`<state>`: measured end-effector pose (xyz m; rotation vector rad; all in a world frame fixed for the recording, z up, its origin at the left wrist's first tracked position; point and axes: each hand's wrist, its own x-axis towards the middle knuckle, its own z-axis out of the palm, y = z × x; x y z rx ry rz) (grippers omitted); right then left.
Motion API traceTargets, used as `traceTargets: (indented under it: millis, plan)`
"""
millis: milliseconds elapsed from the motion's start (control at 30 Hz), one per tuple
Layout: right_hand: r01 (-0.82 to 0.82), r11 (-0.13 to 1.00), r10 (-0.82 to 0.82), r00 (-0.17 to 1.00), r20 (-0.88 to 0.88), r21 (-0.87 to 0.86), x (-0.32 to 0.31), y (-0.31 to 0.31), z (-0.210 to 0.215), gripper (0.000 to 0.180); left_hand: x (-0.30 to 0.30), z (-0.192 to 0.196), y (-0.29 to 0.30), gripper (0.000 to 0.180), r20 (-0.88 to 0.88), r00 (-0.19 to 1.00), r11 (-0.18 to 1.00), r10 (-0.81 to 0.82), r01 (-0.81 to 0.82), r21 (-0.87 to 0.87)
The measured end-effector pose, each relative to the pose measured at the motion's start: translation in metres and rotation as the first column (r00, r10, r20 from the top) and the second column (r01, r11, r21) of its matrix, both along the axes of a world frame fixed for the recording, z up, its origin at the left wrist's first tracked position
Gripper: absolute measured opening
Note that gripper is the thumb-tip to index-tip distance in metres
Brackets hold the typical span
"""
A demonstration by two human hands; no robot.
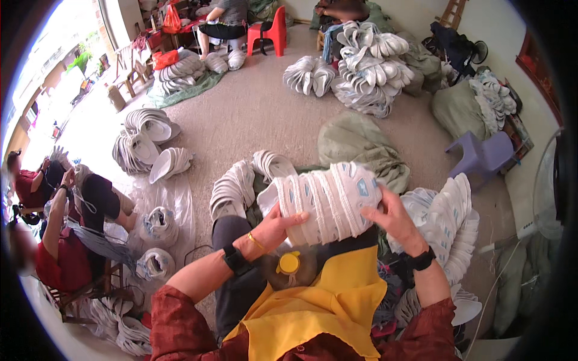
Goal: Organize, tie together, and bag stacks of white shoe upper components in a manufacturing setting.
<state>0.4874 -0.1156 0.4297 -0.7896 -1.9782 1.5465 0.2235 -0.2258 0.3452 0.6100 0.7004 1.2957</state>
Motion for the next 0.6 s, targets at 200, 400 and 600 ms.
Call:
traceTargets:
  millis: [200,400,600]
  plan:
    - [0.067,0.958,-0.088,0.994,0.062,0.280,0.004,-0.016,0.035,0.056,0.012,0.002,0.001,0.055,0.046,0.997,0.992,-0.068,0.063,0.113]
    - [-0.062,0.930,-0.018,0.977,0.213,0.362,-0.006,-0.035,0.048,0.060,0.024,-0.022,-0.032,0.060,0.226,0.971,0.995,-0.081,0.066,0.072]
    - [-0.259,0.741,0.045,0.940,0.339,0.619,-0.012,-0.068,0.010,0.060,0.036,-0.054,-0.092,0.066,0.238,0.971,0.999,0.006,0.002,-0.032]
